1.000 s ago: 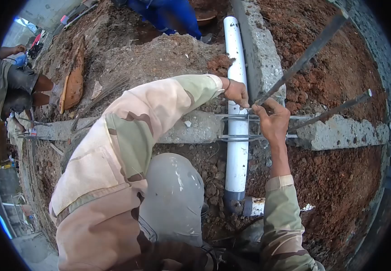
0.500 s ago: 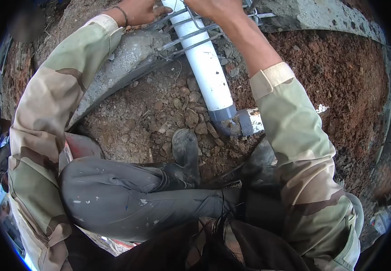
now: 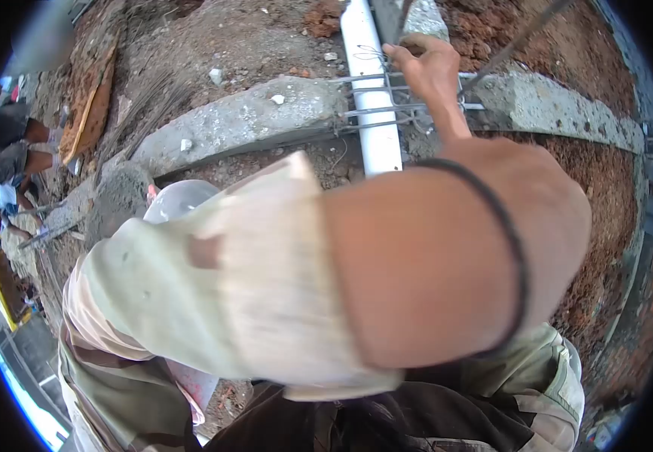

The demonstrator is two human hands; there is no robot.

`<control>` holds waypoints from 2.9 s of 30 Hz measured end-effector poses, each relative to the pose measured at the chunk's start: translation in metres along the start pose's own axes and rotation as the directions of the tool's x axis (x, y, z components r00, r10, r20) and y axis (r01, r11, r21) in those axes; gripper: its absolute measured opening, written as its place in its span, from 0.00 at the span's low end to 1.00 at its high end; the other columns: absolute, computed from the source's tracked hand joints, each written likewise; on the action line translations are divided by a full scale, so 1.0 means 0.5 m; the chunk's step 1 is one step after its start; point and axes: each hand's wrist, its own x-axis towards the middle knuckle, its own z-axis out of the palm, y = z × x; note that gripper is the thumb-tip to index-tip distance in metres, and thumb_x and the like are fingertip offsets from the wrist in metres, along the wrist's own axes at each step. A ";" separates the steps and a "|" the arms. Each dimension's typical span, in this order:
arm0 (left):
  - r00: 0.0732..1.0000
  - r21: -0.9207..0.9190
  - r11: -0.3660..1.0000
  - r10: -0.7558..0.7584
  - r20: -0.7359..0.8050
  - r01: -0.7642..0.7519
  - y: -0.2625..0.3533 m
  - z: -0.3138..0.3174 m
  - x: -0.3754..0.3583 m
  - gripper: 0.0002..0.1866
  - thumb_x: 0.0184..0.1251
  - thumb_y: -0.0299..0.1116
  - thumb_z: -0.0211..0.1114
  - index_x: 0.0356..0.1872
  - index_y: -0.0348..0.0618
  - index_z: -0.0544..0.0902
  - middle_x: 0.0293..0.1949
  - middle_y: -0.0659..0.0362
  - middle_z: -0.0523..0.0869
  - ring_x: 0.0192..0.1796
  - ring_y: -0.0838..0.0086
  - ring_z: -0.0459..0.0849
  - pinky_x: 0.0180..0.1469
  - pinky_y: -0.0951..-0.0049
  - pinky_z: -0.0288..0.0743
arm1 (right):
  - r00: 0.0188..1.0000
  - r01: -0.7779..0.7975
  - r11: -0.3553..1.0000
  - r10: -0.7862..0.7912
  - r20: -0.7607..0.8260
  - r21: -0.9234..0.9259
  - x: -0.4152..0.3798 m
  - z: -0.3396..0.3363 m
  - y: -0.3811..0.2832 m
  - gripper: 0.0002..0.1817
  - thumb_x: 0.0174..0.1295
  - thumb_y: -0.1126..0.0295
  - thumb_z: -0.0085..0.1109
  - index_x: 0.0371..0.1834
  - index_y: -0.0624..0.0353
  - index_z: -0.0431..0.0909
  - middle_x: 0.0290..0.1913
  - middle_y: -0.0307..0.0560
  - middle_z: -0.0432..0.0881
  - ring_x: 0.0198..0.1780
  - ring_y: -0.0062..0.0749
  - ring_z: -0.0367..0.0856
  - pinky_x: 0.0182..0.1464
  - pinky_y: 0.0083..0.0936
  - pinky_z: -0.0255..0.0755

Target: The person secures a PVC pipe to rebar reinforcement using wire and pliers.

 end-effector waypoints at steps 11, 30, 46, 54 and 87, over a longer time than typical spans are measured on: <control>0.996 -0.122 0.990 0.080 0.034 -0.075 0.036 0.054 -0.046 0.17 0.68 0.29 0.65 0.55 0.33 0.82 0.47 0.51 0.87 0.49 0.71 0.85 0.53 0.70 0.79 | 0.996 0.035 0.999 -0.034 0.080 -0.002 0.019 -0.006 0.025 0.16 0.56 0.59 0.78 0.40 0.59 0.93 0.31 0.50 0.92 0.33 0.33 0.90 0.39 0.30 0.80; 0.975 -0.262 0.939 0.219 -0.044 -0.222 0.118 0.159 0.028 0.10 0.69 0.26 0.64 0.47 0.33 0.83 0.38 0.50 0.86 0.39 0.71 0.86 0.44 0.71 0.79 | 0.997 -0.018 0.999 0.015 0.080 0.043 0.022 -0.001 0.027 0.14 0.54 0.64 0.78 0.36 0.65 0.91 0.31 0.51 0.91 0.35 0.36 0.89 0.42 0.31 0.79; 0.478 -0.517 0.781 -0.624 -0.618 0.350 -0.310 0.001 0.103 0.23 0.68 0.19 0.66 0.63 0.19 0.76 0.56 0.41 0.88 0.57 0.63 0.89 0.58 0.73 0.83 | 0.996 0.087 0.996 -0.087 0.023 0.006 0.013 -0.024 -0.005 0.14 0.52 0.64 0.79 0.35 0.63 0.92 0.31 0.52 0.91 0.32 0.37 0.89 0.39 0.31 0.78; 0.737 0.286 0.735 -0.405 -0.541 0.614 -0.472 0.035 0.216 0.32 0.61 0.42 0.78 0.66 0.42 0.82 0.54 0.42 0.90 0.57 0.48 0.88 0.59 0.54 0.80 | 0.998 0.063 0.997 -0.063 0.001 -0.040 0.008 -0.011 0.007 0.14 0.49 0.60 0.78 0.31 0.59 0.92 0.30 0.55 0.89 0.34 0.49 0.90 0.40 0.38 0.81; 0.891 0.652 0.637 -0.129 -0.436 0.411 -0.661 0.007 0.301 0.30 0.82 0.54 0.54 0.45 0.33 0.91 0.39 0.35 0.89 0.43 0.39 0.87 0.47 0.43 0.76 | 0.217 -0.970 0.242 0.881 -0.421 0.007 -1.063 -0.254 -0.039 0.07 0.63 0.72 0.61 0.37 0.65 0.80 0.37 0.66 0.85 0.43 0.66 0.85 0.49 0.54 0.77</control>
